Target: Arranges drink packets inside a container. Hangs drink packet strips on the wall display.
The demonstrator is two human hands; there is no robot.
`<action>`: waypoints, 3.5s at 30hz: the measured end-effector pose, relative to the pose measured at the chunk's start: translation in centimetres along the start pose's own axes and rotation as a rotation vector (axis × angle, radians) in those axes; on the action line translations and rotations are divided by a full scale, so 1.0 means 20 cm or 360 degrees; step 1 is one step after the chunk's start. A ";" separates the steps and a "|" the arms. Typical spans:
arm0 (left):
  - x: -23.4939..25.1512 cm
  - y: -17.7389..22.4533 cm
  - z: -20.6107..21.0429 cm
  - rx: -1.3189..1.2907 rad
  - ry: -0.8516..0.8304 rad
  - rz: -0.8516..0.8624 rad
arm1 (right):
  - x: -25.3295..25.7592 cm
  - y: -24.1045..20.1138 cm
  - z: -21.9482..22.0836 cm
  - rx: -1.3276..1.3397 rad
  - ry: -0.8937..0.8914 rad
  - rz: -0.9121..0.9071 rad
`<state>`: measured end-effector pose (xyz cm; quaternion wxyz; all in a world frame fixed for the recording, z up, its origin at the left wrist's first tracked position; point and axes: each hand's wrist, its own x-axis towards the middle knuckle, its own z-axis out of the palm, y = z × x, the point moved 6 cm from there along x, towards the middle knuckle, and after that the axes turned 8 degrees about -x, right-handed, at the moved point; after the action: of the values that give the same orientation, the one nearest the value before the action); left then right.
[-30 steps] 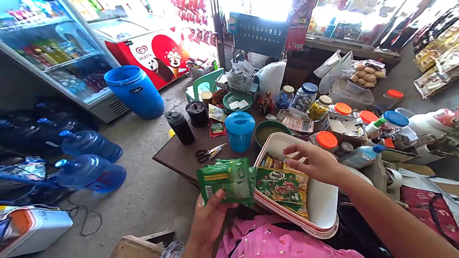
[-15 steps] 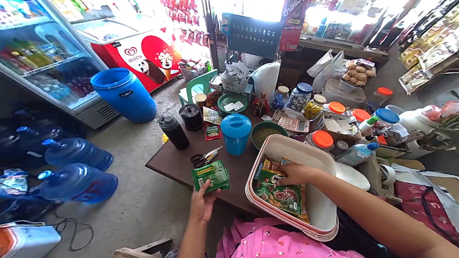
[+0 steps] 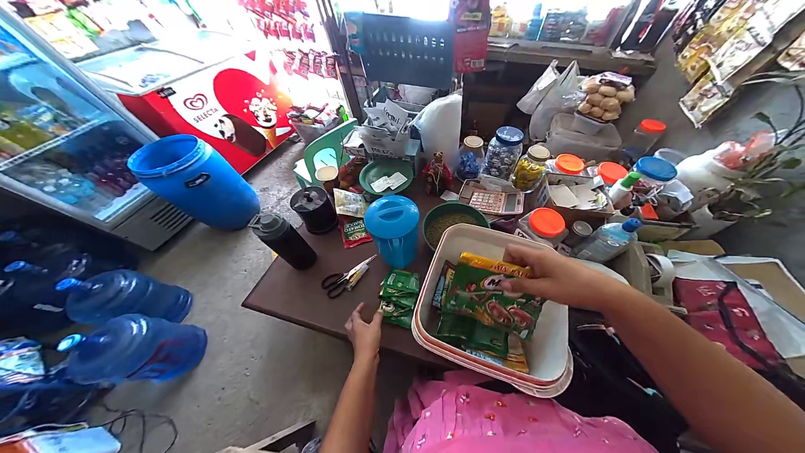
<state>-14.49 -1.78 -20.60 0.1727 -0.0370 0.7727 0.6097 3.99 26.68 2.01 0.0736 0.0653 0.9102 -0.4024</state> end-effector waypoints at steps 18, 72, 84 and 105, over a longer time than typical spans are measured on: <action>-0.84 1.40 0.64 -0.0223 -0.1315 0.1466 | -0.48 -0.36 -0.63 -0.0082 0.0707 -0.0573; -1.04 1.23 0.01 -0.1924 -0.1878 0.1531 | -0.58 -0.09 0.06 -0.0610 0.1235 -0.0783; -0.93 1.16 -0.10 -0.1816 -0.1897 0.1306 | -0.55 -0.16 0.10 -0.0598 0.1281 -0.0780; -1.13 1.23 0.19 -0.1769 -0.1958 0.1140 | -0.84 0.02 0.00 -0.0579 0.1384 -0.0700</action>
<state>1.05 4.60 8.56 0.3125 0.4604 0.1031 0.8245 20.48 25.94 4.79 -0.3874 0.0197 0.9041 -0.1792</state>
